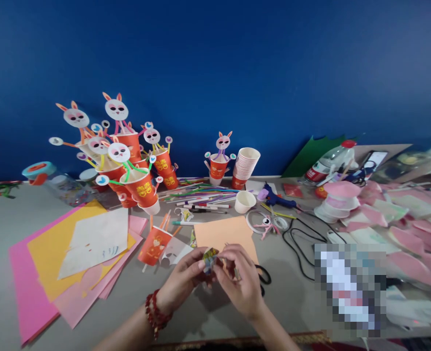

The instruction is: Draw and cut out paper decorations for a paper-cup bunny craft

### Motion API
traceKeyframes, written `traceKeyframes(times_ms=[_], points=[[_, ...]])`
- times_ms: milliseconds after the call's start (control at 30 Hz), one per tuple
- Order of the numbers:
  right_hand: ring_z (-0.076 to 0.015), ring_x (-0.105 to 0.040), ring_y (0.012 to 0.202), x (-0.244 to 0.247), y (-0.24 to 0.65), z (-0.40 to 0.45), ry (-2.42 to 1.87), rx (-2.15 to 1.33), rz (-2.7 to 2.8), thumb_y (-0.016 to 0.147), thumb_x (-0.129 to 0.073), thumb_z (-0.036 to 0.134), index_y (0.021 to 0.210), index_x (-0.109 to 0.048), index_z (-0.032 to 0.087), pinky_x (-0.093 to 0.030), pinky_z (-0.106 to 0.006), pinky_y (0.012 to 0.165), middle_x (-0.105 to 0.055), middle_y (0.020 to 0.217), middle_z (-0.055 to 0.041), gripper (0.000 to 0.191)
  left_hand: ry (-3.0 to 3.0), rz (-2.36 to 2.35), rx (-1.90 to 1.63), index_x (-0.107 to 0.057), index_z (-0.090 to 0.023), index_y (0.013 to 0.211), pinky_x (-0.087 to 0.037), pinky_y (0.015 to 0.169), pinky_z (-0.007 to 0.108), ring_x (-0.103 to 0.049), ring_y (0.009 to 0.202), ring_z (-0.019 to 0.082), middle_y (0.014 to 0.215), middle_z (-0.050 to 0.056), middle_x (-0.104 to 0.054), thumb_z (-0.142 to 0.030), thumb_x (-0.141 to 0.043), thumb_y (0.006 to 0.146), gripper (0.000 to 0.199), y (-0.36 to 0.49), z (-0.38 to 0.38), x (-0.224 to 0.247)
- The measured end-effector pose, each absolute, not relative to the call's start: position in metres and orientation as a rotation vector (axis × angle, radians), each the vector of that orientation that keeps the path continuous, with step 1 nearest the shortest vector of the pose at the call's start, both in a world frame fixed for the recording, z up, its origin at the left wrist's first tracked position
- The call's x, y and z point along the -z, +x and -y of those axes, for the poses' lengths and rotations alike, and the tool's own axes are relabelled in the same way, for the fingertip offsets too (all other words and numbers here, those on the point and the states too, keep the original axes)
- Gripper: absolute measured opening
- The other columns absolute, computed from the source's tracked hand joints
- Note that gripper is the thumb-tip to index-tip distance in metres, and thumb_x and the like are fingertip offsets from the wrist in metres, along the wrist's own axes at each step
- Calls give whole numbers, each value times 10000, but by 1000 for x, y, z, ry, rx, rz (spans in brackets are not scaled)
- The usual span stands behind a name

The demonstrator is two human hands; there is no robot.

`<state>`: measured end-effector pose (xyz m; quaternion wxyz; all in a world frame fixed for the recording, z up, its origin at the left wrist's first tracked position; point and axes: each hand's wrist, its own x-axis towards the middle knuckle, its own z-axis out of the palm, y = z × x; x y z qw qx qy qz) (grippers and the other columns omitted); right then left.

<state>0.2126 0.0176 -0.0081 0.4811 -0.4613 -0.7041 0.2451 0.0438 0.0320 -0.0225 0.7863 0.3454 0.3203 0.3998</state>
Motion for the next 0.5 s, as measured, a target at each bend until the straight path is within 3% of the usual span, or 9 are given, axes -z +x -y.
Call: traceKeyframes(times_ms=[133, 400, 500], points=[[-145, -555, 652, 3, 220, -25, -1123, -771, 1672, 882, -546, 176, 1053, -585, 213, -486, -273, 587, -589, 1002, -85, 180, 847, -650, -801, -617, -153, 1128, -506, 653, 297, -609, 748, 181, 906, 86, -622, -537, -697, 766, 534, 42, -35, 20], [-180, -609, 798, 14, 226, -27, -1058, -747, 1682, 864, -517, 95, 932, -615, 220, -489, -267, 647, -610, 926, -62, 172, 1833, -941, -904, -507, -247, 1286, -502, 879, 340, -606, 955, 199, 1237, 99, -571, -269, -672, 825, 491, 34, -35, 10], [-179, -622, 796, 19, 228, -27, -1051, -702, 1685, 881, -501, 92, 916, -616, 224, -488, -265, 633, -625, 905, -62, 179, 2054, -988, -899, -442, -251, 1340, -461, 989, 365, -563, 1134, 229, 1292, 93, -570, -233, -622, 847, 525, 33, -33, 6]])
